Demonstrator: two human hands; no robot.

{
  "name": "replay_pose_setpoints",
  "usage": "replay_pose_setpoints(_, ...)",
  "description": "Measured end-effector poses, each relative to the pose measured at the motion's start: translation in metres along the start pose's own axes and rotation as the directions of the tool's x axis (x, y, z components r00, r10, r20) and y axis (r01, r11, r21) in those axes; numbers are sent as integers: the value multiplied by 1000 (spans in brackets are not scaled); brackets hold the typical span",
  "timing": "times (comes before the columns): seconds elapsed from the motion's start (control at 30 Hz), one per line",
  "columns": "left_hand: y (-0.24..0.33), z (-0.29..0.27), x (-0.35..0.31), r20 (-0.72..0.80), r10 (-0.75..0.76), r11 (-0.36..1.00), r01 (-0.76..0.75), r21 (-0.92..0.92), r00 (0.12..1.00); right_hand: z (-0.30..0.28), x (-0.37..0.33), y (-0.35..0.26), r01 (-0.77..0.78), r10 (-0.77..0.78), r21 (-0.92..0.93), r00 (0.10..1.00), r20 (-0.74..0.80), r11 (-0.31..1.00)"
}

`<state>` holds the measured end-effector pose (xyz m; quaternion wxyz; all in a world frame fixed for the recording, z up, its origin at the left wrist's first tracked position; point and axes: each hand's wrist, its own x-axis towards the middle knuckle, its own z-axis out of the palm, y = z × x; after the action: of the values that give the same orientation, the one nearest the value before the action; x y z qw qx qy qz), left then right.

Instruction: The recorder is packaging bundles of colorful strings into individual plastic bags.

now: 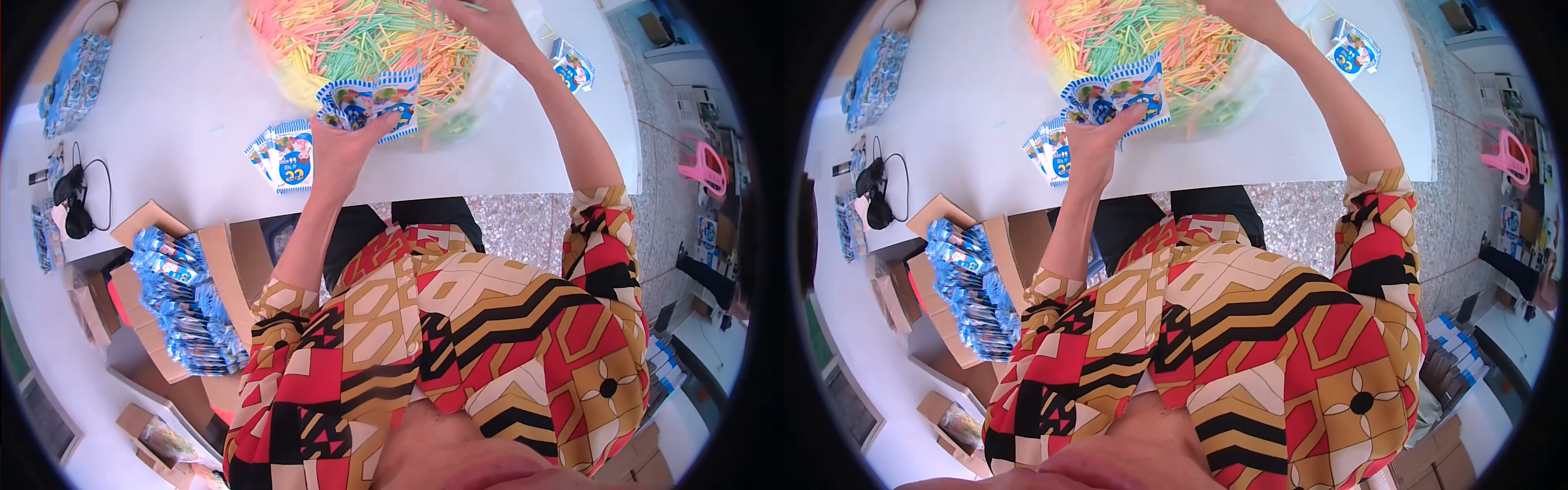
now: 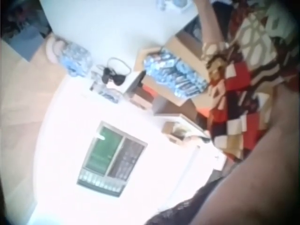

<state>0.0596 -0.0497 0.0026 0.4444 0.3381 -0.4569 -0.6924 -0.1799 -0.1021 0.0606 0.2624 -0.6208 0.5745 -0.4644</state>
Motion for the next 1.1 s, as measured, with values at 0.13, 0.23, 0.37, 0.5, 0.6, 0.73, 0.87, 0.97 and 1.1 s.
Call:
replay_pose_setpoints(0.13, -4, 4, 3, 27, 11, 999, -10, -45, 1000, 3, 35, 78, 262, -213, -514, 965, 154, 817)
replay_pose_setpoints(0.23, -2, 6, 3, 22, 4, 999, -3, -49, 1000, 11, 45, 92, 299, -166, -624, 950, 263, 722)
replay_pose_setpoints(0.37, 4, 1, 3, 17, 2, 999, -1, -53, 1000, 12, 19, 39, 425, -357, -631, 902, 241, 649)
replay_pose_setpoints(0.5, 3, -6, 1, 13, -9, 1000, 9, -27, 1000, 7, -15, -46, 162, -44, -339, 943, 330, 927)
replay_pose_setpoints(0.6, 1, -3, 2, 41, -2, 999, 4, -54, 999, 4, -32, -57, -12, 12, -3, 878, 479, 1000)
replay_pose_setpoints(0.73, 2, 1, 1, 70, -9, 999, 11, -37, 998, 9, -50, -45, 138, -55, -114, 839, 541, 984)
replay_pose_setpoints(0.87, 10, 2, -8, 60, -8, 1000, 6, 23, 998, 12, -54, -56, 168, -51, -213, 883, 466, 963)
replay_pose_setpoints(0.97, 12, 0, -12, 22, -56, 995, 54, 87, 998, 13, -56, -62, 240, -117, -221, 881, 458, 945)
replay_pose_setpoints(1.1, 8, 0, -13, 14, -20, 996, 19, 89, 1000, 16, -61, -67, 310, -203, -227, 895, 398, 923)
